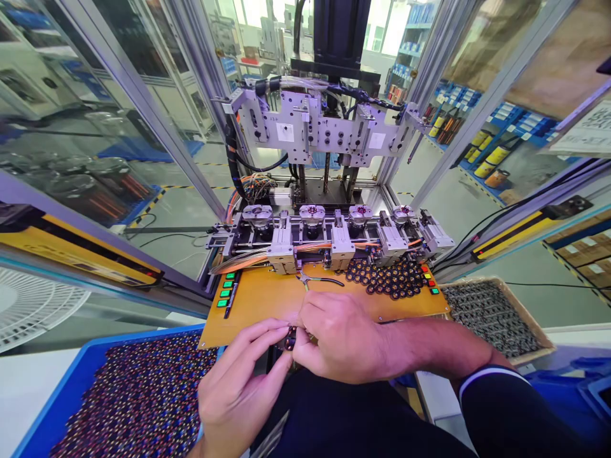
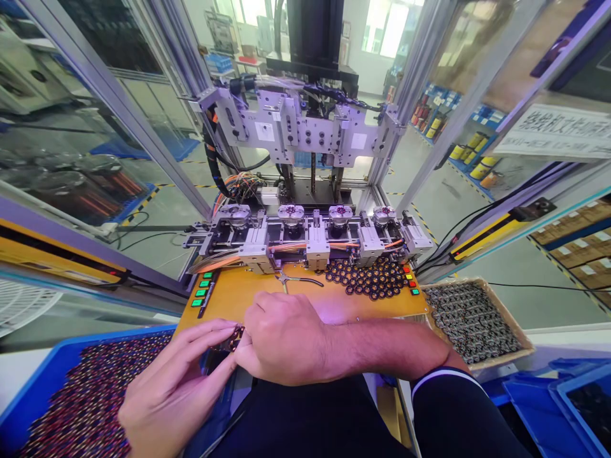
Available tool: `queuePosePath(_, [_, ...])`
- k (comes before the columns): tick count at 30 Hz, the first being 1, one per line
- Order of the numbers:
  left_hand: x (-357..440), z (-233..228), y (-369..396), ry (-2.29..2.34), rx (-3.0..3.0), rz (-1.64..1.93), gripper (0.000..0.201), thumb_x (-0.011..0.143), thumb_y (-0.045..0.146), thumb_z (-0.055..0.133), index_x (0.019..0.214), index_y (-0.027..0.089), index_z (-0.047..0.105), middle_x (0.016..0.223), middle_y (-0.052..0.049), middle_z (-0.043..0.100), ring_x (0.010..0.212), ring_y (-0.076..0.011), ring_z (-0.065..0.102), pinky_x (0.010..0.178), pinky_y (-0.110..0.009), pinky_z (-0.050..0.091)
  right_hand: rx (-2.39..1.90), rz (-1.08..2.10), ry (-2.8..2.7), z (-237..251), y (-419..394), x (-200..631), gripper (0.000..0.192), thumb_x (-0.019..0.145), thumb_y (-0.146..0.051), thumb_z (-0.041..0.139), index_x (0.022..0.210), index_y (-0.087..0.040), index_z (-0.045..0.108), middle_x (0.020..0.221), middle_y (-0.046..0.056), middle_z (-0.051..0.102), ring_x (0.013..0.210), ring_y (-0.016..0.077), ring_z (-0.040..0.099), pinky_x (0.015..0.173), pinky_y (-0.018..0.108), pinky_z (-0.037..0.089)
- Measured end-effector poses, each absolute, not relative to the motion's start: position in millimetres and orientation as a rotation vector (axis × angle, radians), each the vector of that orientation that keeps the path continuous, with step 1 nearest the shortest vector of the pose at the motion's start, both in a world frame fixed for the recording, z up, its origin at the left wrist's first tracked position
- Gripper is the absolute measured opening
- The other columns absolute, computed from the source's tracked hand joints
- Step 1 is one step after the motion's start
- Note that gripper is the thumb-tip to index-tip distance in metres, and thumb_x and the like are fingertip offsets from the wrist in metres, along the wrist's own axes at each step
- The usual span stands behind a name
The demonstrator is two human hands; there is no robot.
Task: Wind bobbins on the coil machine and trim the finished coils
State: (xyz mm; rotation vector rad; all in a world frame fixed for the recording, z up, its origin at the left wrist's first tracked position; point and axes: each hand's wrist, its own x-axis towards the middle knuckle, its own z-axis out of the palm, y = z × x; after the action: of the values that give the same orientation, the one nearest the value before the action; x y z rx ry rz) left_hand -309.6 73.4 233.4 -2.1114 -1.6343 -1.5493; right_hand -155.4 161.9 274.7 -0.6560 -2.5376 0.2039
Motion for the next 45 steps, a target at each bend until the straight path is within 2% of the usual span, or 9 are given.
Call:
queuePosePath(5, [-310.3,232.4,71.9,-1.673,-2.099,-1.66,0.031,0.077,0.004,0.073,0.104,0.019,0.068,0.099,-0.002,0.072,0.088,-0.0119,0.07,0.087,-0.021,0.056,-0.572,0.321,-2.498,274.4,163.4,-153.6,0.015,0.077,-0.012,0.052,0.065,-0.015,0.061,0.063,0.002,0.059,0.056,0.0123,0.049,0.052,0.026,0.036])
queuePosePath(12, [-308.1,233.7,72.4,-1.77,-2.088,-2.085,0.027,0.076,0.007,0.076,0.097,0.024,0.07,0.096,0.0,0.072,0.088,-0.0116,0.071,0.08,-0.018,0.06,-0.616,1.06,-2.373,286.0,169.5,-150.5,0.012,0.073,-0.008,0.059,0.063,-0.014,0.06,0.059,-0.003,0.059,0.054,0.0072,0.049,0.053,0.018,0.037])
queuePosePath(17, [-305.5,239.4,74.3,-1.832,-2.052,-2.259,0.024,0.072,0.01,0.08,0.09,0.024,0.071,0.092,0.001,0.074,0.084,-0.012,0.073,0.077,-0.017,0.061,-0.621,1.383,-2.262,288.2,173.5,-148.2,0.01,0.073,-0.008,0.057,0.067,-0.013,0.062,0.061,-0.003,0.059,0.056,0.0062,0.05,0.054,0.016,0.039])
queuePosePath(22, [-305.6,243.0,76.5,-1.937,-2.006,-2.368,0.02,0.068,0.019,0.085,0.083,0.024,0.074,0.085,0.0,0.076,0.077,-0.0138,0.075,0.072,-0.018,0.062,-0.719,1.744,-2.122,281.9,178.4,-146.5,0.002,0.072,-0.012,0.062,0.071,-0.012,0.064,0.065,-0.003,0.061,0.059,0.0065,0.051,0.055,0.017,0.041])
queuePosePath(28, [-310.7,241.3,79.0,-2.091,-1.979,-2.482,0.038,0.057,0.023,0.092,0.092,0.024,0.077,0.082,-0.002,0.076,0.065,-0.0143,0.074,0.063,-0.018,0.061,-0.731,2.005,-1.99,274.1,184.0,-147.1,0.004,0.072,-0.014,0.063,0.075,-0.011,0.066,0.065,-0.004,0.061,0.056,0.0048,0.051,0.053,0.016,0.04])
queuePosePath(34, [-314.0,242.5,84.5,-1.886,-2.212,-2.503,0.027,0.063,0.031,0.09,0.086,0.026,0.076,0.08,0.0,0.068,0.061,-0.01,0.067,0.056,-0.016,0.056,-0.72,2.2,-1.895,272.0,184.1,-148.3,0.006,0.074,-0.016,0.065,0.077,-0.012,0.064,0.064,-0.005,0.059,0.054,0.0046,0.051,0.051,0.017,0.041])
queuePosePath(40, [-314.2,242.5,84.9,-1.902,-2.199,-2.529,0.025,0.066,0.029,0.088,0.087,0.027,0.074,0.08,0.001,0.069,0.066,-0.011,0.068,0.061,-0.018,0.057,-0.678,2.024,-1.895,273.6,176.3,-141.9,0.009,0.076,-0.019,0.065,0.081,-0.012,0.064,0.072,-0.002,0.062,0.06,0.0049,0.053,0.06,0.019,0.045])
queuePosePath(42, [-314.0,242.6,85.7,-1.903,-2.191,-2.525,0.025,0.066,0.028,0.088,0.087,0.027,0.074,0.079,0.001,0.07,0.068,-0.0114,0.069,0.062,-0.018,0.057,-0.612,1.798,-1.987,272.8,174.5,-139.6,0.008,0.079,-0.018,0.063,0.083,-0.012,0.066,0.072,0.0,0.065,0.062,0.0065,0.055,0.06,0.02,0.048])
queuePosePath(45, [-314.7,242.0,86.1,-1.897,-2.203,-2.545,0.026,0.065,0.026,0.089,0.087,0.028,0.075,0.08,0.001,0.07,0.071,-0.0115,0.069,0.064,-0.017,0.057,-0.349,1.216,-2.154,269.6,176.2,-138.8,0.009,0.085,-0.015,0.061,0.086,-0.011,0.068,0.076,0.004,0.068,0.067,0.0092,0.06,0.064,0.021,0.053])
